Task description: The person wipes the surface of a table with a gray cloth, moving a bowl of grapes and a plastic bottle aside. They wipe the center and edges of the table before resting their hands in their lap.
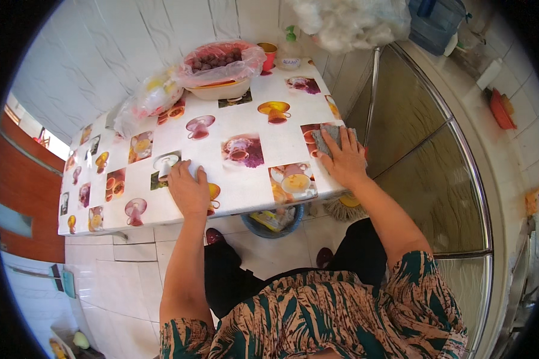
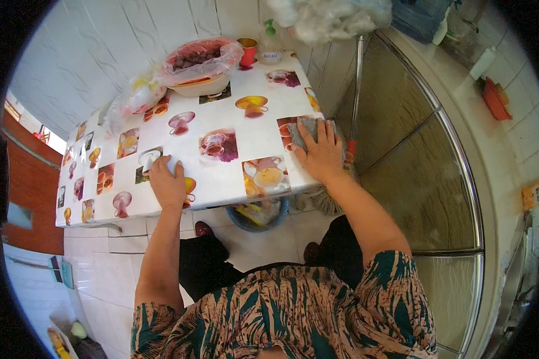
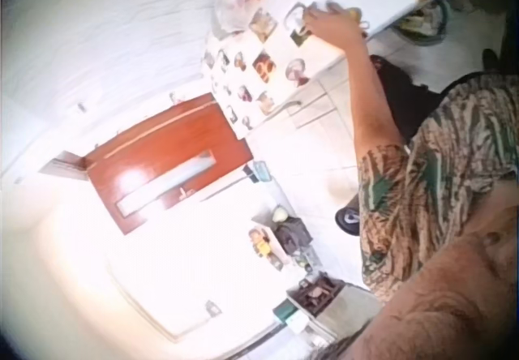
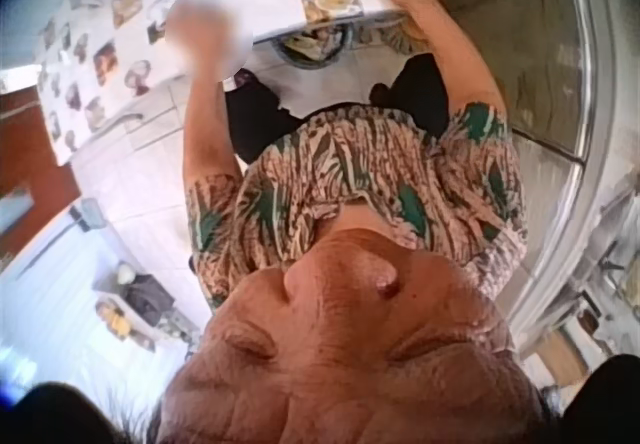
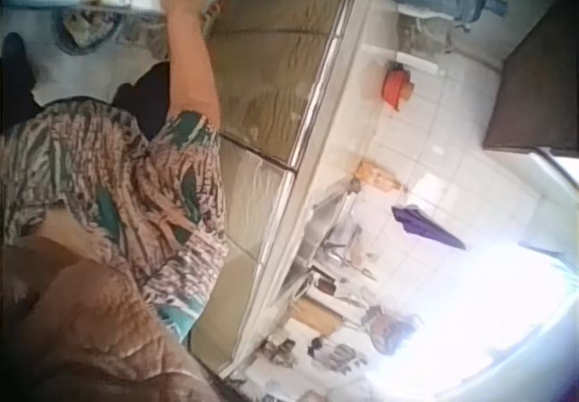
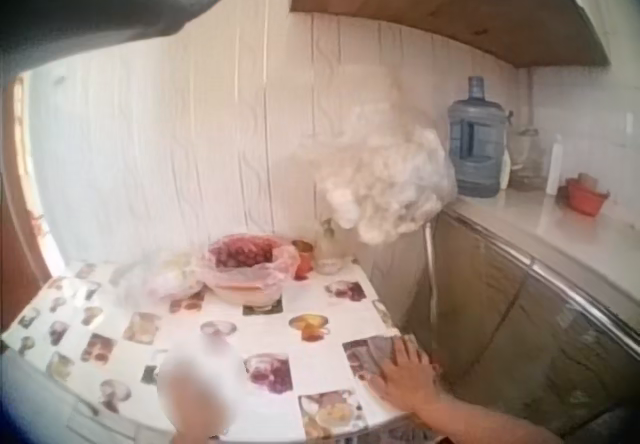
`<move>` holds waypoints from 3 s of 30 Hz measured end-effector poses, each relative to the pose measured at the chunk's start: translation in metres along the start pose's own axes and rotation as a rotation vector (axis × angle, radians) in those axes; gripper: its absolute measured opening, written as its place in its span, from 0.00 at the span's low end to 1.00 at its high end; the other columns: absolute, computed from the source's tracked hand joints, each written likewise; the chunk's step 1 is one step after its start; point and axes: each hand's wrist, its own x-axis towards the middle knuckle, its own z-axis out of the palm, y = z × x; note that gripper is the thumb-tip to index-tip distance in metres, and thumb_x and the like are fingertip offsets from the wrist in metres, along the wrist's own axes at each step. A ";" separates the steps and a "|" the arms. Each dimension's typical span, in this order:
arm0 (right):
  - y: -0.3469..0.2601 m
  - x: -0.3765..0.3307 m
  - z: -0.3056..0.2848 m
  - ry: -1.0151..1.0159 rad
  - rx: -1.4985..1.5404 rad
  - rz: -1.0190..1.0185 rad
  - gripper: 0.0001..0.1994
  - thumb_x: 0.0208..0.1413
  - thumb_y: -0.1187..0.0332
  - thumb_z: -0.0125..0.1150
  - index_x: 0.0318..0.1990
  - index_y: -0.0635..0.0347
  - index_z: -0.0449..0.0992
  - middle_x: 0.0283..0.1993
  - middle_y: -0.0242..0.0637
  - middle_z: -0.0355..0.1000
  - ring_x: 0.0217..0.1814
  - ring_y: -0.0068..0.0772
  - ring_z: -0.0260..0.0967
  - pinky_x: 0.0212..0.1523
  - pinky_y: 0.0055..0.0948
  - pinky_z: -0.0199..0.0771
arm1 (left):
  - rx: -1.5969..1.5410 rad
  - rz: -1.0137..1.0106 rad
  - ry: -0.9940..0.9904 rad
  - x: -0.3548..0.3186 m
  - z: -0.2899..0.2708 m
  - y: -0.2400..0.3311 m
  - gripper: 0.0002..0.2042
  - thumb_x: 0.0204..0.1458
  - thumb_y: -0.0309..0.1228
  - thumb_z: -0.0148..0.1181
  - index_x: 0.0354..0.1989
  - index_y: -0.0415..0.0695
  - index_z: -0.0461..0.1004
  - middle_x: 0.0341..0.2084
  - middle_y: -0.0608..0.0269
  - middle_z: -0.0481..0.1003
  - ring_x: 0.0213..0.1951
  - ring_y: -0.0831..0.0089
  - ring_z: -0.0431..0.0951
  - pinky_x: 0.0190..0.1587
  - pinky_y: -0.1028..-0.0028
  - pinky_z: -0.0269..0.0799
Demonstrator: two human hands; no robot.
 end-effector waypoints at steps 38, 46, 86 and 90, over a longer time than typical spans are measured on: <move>-0.119 0.046 0.018 -0.056 0.190 -0.679 0.31 0.61 0.46 0.46 0.70 0.42 0.54 0.73 0.46 0.46 0.77 0.48 0.37 0.72 0.50 0.34 | -0.036 -0.111 0.040 0.006 -0.037 -0.071 0.10 0.59 0.31 0.51 0.43 0.40 0.73 0.42 0.54 0.73 0.47 0.56 0.70 0.51 0.61 0.64; -0.127 0.175 0.043 -0.009 0.119 -0.494 0.29 0.60 0.49 0.46 0.69 0.41 0.56 0.73 0.44 0.49 0.77 0.44 0.38 0.72 0.46 0.35 | -0.028 -0.116 0.049 0.007 -0.038 -0.066 0.08 0.58 0.28 0.53 0.42 0.40 0.74 0.41 0.55 0.73 0.47 0.57 0.71 0.50 0.63 0.65; 0.054 0.300 0.064 0.051 0.212 -0.072 0.29 0.61 0.59 0.43 0.70 0.55 0.52 0.75 0.37 0.45 0.77 0.40 0.38 0.70 0.52 0.46 | 0.021 -0.128 -0.021 0.010 -0.038 -0.062 0.09 0.54 0.21 0.52 0.42 0.38 0.71 0.42 0.52 0.71 0.47 0.56 0.69 0.51 0.63 0.65; 0.071 0.334 0.083 0.070 0.211 -0.077 0.30 0.58 0.62 0.46 0.69 0.52 0.53 0.75 0.36 0.44 0.76 0.43 0.41 0.70 0.47 0.50 | 0.021 -0.139 -0.030 0.010 -0.038 -0.062 0.08 0.54 0.21 0.52 0.42 0.38 0.71 0.42 0.52 0.70 0.47 0.56 0.69 0.51 0.63 0.65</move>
